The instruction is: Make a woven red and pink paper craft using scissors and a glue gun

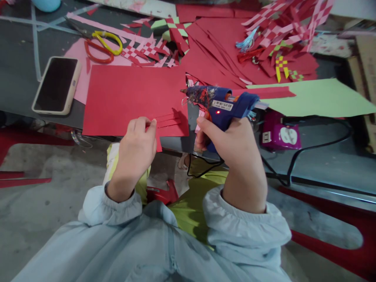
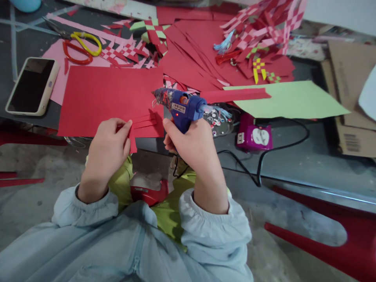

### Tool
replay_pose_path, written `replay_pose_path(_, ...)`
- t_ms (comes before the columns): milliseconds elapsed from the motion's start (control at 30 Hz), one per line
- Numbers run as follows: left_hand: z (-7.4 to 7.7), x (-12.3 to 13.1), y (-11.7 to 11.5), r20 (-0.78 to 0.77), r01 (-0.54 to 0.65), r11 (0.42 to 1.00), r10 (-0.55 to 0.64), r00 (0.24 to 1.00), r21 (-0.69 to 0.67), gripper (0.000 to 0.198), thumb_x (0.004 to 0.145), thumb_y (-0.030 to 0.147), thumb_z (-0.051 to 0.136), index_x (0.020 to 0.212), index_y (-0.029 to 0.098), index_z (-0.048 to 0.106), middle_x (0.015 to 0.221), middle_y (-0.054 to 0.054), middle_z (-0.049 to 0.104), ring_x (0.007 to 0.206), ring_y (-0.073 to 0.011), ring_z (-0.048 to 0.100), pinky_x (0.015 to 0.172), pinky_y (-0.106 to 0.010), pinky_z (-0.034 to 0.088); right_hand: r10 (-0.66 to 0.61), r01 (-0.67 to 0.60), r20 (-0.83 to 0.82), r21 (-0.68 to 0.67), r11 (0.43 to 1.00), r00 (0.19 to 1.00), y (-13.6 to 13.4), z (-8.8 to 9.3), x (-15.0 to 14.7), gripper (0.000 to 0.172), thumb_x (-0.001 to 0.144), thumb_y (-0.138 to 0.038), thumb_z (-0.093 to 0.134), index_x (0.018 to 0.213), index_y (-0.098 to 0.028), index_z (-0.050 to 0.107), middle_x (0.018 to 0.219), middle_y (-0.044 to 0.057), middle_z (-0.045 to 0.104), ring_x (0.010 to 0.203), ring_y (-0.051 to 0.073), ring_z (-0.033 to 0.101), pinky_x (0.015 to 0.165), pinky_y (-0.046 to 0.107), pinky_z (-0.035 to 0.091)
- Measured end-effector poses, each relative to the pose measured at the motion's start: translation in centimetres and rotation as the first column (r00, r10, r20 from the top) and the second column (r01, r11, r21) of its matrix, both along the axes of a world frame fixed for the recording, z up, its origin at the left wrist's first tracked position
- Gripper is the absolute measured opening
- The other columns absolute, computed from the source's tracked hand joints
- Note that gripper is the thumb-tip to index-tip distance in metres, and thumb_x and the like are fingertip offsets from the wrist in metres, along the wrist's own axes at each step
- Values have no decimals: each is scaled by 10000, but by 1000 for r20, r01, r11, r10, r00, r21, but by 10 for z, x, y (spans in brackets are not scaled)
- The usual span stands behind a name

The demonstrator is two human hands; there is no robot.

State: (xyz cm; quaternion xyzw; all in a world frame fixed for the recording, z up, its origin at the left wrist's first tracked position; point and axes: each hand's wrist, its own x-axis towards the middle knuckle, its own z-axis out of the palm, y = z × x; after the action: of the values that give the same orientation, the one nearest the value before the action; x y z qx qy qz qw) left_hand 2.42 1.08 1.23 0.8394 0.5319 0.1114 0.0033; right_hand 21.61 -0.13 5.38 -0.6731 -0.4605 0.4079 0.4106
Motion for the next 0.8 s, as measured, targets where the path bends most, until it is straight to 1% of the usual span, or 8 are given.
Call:
replay_pose_path(200,1,1,0,-37,-8,1000,8,999,-14,378,961,182,359,1257,107,582,1119,-159,621,1038,-282,547,837,-403,511,-2,2,-4,-3,1000,1000,0,-1,1,166,804,-292,653,670,-228,580,487,-11,596,384,137,567,421,291,502)
replay_pose_path(467,1,1,-1,-50,-14,1000,13,999,-3,371,966,196,369,1258,115,583,1115,-155,623,1043,-281,560,814,-391,523,-6,6,4,-10,1000,1000,0,-1,0,190,805,-296,643,643,-222,577,488,-9,596,401,134,573,434,283,502)
replay_pose_path(567,1,0,-1,-25,-19,1000,19,1000,-5,359,968,217,389,1256,153,593,1111,-144,619,1047,-276,561,799,-384,526,-10,11,15,-18,1000,1000,0,-1,-1,212,806,-300,641,622,-218,576,484,-7,596,402,131,573,426,275,498)
replay_pose_path(667,0,-2,-2,1,-3,1000,3,1000,-2,348,955,225,438,1260,215,606,1138,-128,606,1060,-272,563,810,-380,525,-20,20,31,-16,1000,999,0,0,-1,210,805,-303,641,626,-215,576,478,-8,592,403,130,575,420,266,496)
replay_pose_path(700,-1,-3,-2,5,3,1000,-3,1000,-3,356,947,217,451,1270,219,601,1143,-127,605,1062,-272,563,821,-382,524,-18,18,33,-11,1000,999,0,0,-1,201,806,-304,640,637,-214,576,477,-10,592,402,128,574,420,263,496)
replay_pose_path(800,-1,-3,-2,24,-10,1000,9,1000,19,410,926,169,440,1320,151,553,1137,-138,616,1073,-269,558,898,-392,506,8,-9,23,15,1000,1000,0,0,-1,162,812,-297,629,686,-214,570,474,-25,589,387,120,559,417,255,495)
